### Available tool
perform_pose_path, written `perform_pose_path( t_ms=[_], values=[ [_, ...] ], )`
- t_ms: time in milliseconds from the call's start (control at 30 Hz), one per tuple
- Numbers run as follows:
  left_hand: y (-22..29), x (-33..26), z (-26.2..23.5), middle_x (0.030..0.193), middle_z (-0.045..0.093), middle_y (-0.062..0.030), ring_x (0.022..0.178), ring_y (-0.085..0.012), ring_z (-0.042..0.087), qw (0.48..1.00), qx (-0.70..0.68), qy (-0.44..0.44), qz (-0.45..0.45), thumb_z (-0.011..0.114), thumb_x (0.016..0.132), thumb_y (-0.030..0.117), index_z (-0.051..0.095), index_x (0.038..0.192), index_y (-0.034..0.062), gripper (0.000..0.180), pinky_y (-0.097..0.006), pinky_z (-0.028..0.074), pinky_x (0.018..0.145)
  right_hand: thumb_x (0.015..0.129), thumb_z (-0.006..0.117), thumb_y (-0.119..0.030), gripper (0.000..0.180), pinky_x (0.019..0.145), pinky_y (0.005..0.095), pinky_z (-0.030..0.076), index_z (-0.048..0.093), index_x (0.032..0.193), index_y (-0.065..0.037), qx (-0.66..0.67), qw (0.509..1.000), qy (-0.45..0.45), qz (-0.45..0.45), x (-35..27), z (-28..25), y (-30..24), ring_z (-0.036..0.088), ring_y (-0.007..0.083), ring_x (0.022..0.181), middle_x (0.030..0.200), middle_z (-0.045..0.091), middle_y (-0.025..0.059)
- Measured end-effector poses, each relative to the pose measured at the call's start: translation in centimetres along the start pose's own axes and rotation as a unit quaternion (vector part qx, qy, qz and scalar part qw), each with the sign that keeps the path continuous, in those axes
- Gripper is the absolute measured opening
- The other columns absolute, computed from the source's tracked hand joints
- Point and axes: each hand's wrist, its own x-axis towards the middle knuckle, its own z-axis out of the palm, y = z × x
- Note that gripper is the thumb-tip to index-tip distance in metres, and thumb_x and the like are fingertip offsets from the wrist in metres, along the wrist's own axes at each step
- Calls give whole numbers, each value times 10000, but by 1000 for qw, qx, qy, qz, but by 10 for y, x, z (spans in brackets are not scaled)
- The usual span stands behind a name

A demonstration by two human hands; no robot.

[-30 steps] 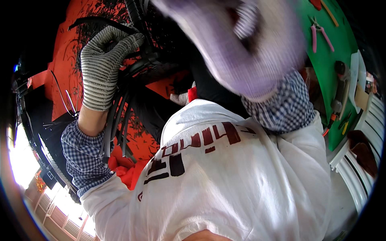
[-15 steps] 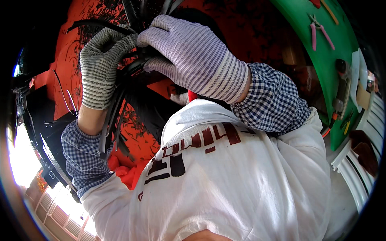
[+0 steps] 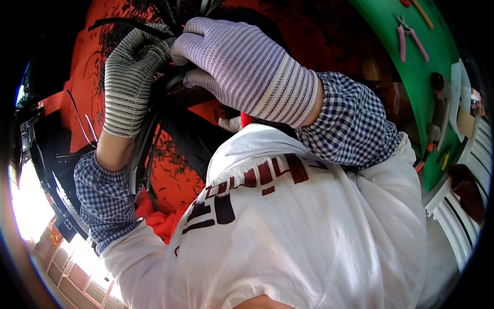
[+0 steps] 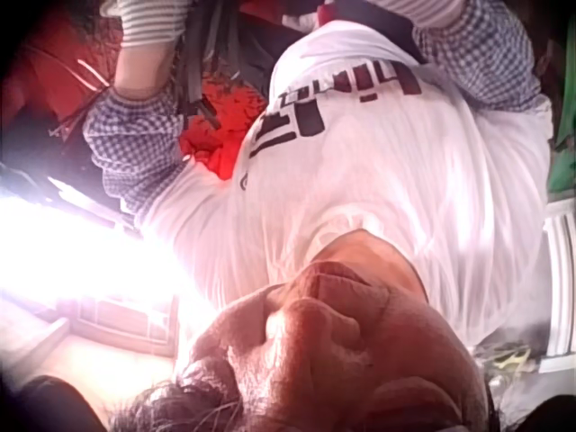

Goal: The person weaves black plastic straps onto a furniture frame by hand and secures them with a power stapler and pliers. They turn the frame over and trim the straps while wearing gloves.

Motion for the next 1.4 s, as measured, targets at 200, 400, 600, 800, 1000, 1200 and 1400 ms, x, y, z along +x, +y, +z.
perform_pose_path(
  t_ms=[200,400,600,800,1000,1200,1400],
  values=[
    [-7,2,-3,832,677,-19,740,-76,619,999,49,16,14,696,921,127,688,1042,23,159,-228,517,660,841,745,-189,294,838,360,568,675,1093,-53,20,999,29,-9,0,0,-2,679,298,938,1051,657,122],
    [2,1,7,840,671,2,736,-54,603,1000,4,11,-4,722,901,108,690,1044,36,163,-206,499,655,874,747,-56,315,705,289,550,613,1149,20,224,965,131,23,-18,-2,8,648,120,780,946,653,93],
    [5,2,0,841,670,4,710,-55,601,1000,20,18,-7,714,904,79,694,1040,30,146,-198,477,645,861,723,24,247,822,255,590,676,1095,-40,163,973,155,44,-38,10,19,711,152,916,979,698,71],
    [11,3,6,795,705,-11,668,-61,640,999,-4,39,-2,761,869,91,716,1011,38,158,-196,507,614,832,781,-133,298,744,286,596,677,1104,-70,219,954,175,104,-48,29,11,702,182,846,983,671,64],
    [17,5,8,787,702,-11,664,-58,639,1000,1,27,2,767,865,99,715,1003,42,159,-196,507,607,836,768,-154,268,713,302,604,683,1067,-48,134,963,232,34,-45,43,10,704,234,810,976,668,90],
    [20,4,13,741,693,-20,645,-66,643,999,25,43,-3,766,868,114,716,955,34,128,-207,507,590,807,776,-165,297,669,315,611,692,1063,-40,1,972,231,-33,-48,35,11,706,255,809,1003,678,116],
    [10,5,-2,724,688,-29,637,-72,645,999,19,45,9,768,870,125,707,903,27,120,-219,508,578,794,772,-156,339,674,310,607,684,1100,-39,-36,971,228,-55,-36,48,3,703,247,815,1003,677,110]
  ],
)
